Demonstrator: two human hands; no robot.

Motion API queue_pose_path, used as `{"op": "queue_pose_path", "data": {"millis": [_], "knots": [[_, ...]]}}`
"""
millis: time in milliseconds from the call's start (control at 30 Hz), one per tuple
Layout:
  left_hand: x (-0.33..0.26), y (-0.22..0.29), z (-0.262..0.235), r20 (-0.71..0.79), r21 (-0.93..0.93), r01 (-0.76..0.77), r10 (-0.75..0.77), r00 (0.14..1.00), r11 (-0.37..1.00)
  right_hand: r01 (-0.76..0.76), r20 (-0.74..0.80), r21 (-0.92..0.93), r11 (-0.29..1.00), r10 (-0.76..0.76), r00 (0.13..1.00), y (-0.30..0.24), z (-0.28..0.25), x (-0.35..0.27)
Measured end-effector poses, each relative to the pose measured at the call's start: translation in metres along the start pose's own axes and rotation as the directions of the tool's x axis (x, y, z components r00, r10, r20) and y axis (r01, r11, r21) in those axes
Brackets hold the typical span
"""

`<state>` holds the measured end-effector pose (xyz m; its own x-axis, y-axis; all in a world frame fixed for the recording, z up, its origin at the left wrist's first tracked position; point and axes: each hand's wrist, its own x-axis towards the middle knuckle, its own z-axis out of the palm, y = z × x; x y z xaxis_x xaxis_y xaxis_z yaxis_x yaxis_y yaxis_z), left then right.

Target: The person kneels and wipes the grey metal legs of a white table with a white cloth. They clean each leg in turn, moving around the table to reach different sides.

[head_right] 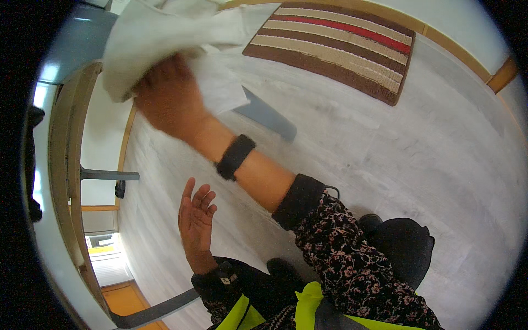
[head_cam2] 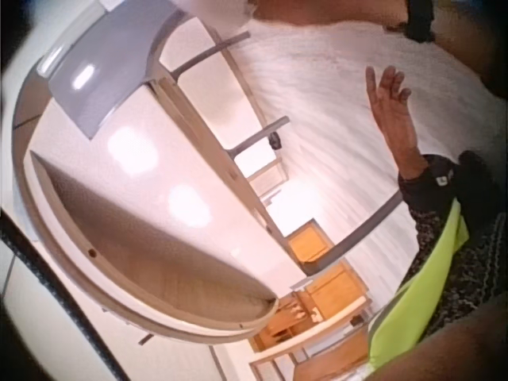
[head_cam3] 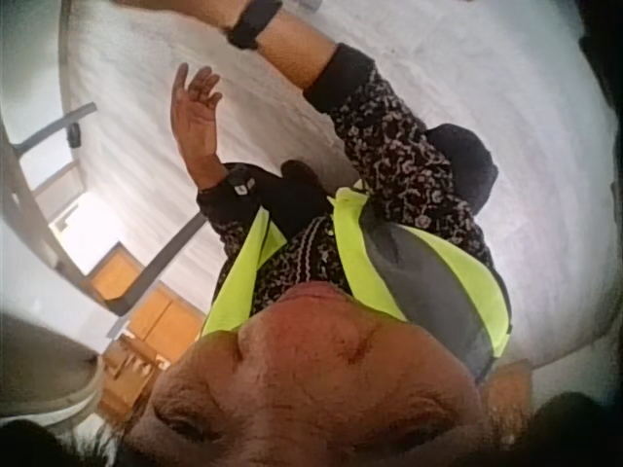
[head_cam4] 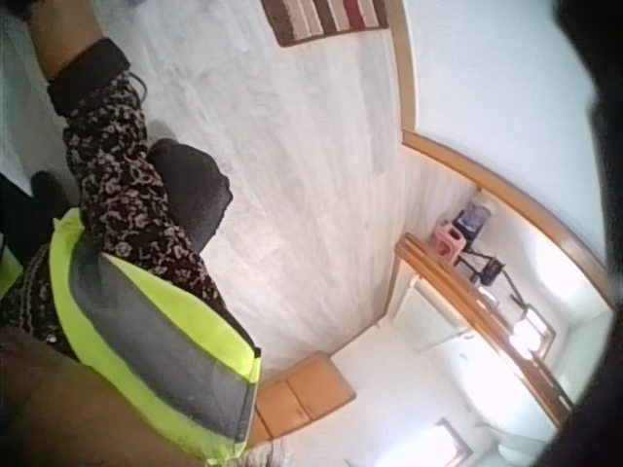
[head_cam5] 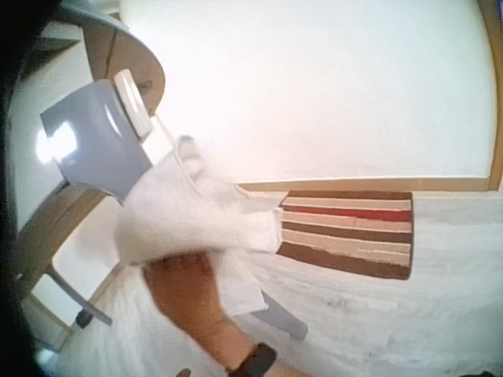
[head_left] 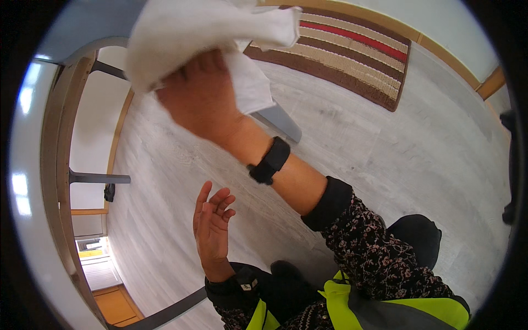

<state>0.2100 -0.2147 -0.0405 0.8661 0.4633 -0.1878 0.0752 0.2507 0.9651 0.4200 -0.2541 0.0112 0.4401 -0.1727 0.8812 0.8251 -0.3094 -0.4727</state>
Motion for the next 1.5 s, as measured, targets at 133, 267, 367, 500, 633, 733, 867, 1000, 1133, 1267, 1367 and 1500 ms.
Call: {"op": "queue_pose_path", "data": {"millis": [133,267,367,500,633,733,867,1000,1133,1267,1367,1500], "knots": [[0.002,-0.002,-0.005,-0.015,0.011,0.002,-0.002,1.0,1.0,-0.117,0.12,0.178,0.977,0.096,0.988,0.029,0.006,-0.032],[0.003,-0.004,-0.003,-0.002,0.015,-0.007,0.007,1.0,1.0,-0.131,0.176,-0.027,0.991,0.134,0.975,0.051,-0.006,-0.077],[0.001,0.0,-0.003,0.035,0.0,-0.021,0.021,0.999,1.0,-0.079,0.278,-0.184,0.98,0.129,0.952,0.068,-0.019,-0.121],[-0.005,0.007,-0.003,0.019,0.018,-0.033,0.033,0.999,0.999,-0.326,0.436,-0.309,0.893,0.438,0.786,0.084,-0.033,-0.185],[-0.01,0.017,-0.004,0.016,-0.037,-0.035,0.035,0.999,0.999,-0.422,0.343,-0.269,0.866,0.495,0.798,0.093,-0.038,-0.225],[-0.016,0.027,-0.006,0.04,-0.047,-0.042,0.044,0.998,0.998,-0.5,0.431,-0.306,0.81,0.586,0.686,0.099,-0.047,-0.249],[-0.026,0.035,-0.01,0.005,0.006,-0.045,0.045,0.999,0.999,-0.799,0.43,-0.306,0.518,0.824,0.369,0.105,-0.046,-0.26],[-0.029,0.033,-0.01,0.024,-0.004,-0.084,0.084,0.996,0.996,-0.808,0.34,-0.265,0.527,0.835,0.433,0.097,-0.033,-0.215],[-0.03,0.032,-0.01,0.032,0.005,-0.081,0.081,0.996,0.997,-0.615,0.266,-0.063,0.786,0.607,0.748,0.05,-0.031,-0.136],[-0.032,0.035,-0.012,0.016,0.009,-0.074,0.074,0.997,0.997,-0.413,0.251,0.147,0.899,0.37,0.895,0.002,-0.029,-0.05],[-0.029,0.037,-0.014,0.039,0.008,-0.052,0.052,0.998,0.999,-0.177,0.164,0.26,0.949,0.137,0.977,-0.024,-0.023,0.006],[-0.024,0.033,-0.014,0.025,0.038,-0.028,0.027,0.999,0.999,-0.011,0.082,0.161,0.987,-0.002,0.997,-0.035,0.002,0.049]]}}
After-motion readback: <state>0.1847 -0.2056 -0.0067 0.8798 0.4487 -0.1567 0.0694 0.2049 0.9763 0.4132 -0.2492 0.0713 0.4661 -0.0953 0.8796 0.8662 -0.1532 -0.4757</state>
